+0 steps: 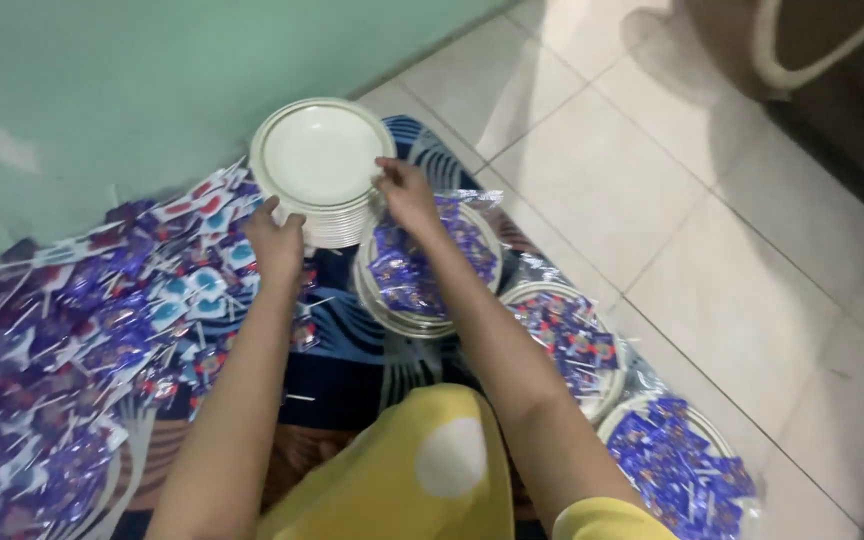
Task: The person sits on a mat and places individually wrapped lollipops onto a white plate. They then cover the plate with a clear plastic sheet and continue adding more lollipops on top of the plastic.
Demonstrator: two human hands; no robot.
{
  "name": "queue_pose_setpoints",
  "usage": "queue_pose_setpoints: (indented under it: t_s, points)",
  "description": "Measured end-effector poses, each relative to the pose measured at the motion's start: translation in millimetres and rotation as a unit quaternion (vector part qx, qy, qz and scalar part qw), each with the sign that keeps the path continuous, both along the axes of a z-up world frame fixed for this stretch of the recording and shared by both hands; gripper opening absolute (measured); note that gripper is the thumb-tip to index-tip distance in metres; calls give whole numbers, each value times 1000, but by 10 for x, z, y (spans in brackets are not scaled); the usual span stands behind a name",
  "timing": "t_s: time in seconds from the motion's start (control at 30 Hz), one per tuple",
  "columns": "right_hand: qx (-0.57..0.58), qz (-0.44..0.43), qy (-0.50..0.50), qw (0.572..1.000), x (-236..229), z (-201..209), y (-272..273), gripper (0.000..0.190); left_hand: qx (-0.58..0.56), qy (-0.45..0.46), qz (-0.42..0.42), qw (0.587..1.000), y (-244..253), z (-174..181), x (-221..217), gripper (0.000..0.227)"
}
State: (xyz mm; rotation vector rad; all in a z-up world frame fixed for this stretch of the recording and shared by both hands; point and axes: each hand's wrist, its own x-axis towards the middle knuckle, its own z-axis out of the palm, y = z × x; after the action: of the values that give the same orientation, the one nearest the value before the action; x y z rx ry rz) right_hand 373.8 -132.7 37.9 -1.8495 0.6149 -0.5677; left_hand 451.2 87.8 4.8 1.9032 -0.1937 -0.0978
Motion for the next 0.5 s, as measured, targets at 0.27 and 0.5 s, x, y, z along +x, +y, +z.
queue_pose_setpoints:
  t_s: [0.27, 0.5]
  points:
    - [-183, -140, 188, 955, 560, -46, 42, 84, -49, 54, -47, 996, 27, -337, 240, 77]
    - [-208, -122, 119, 963, 662, -661, -503, 44, -176, 146, -76, 971, 78, 85, 86, 85]
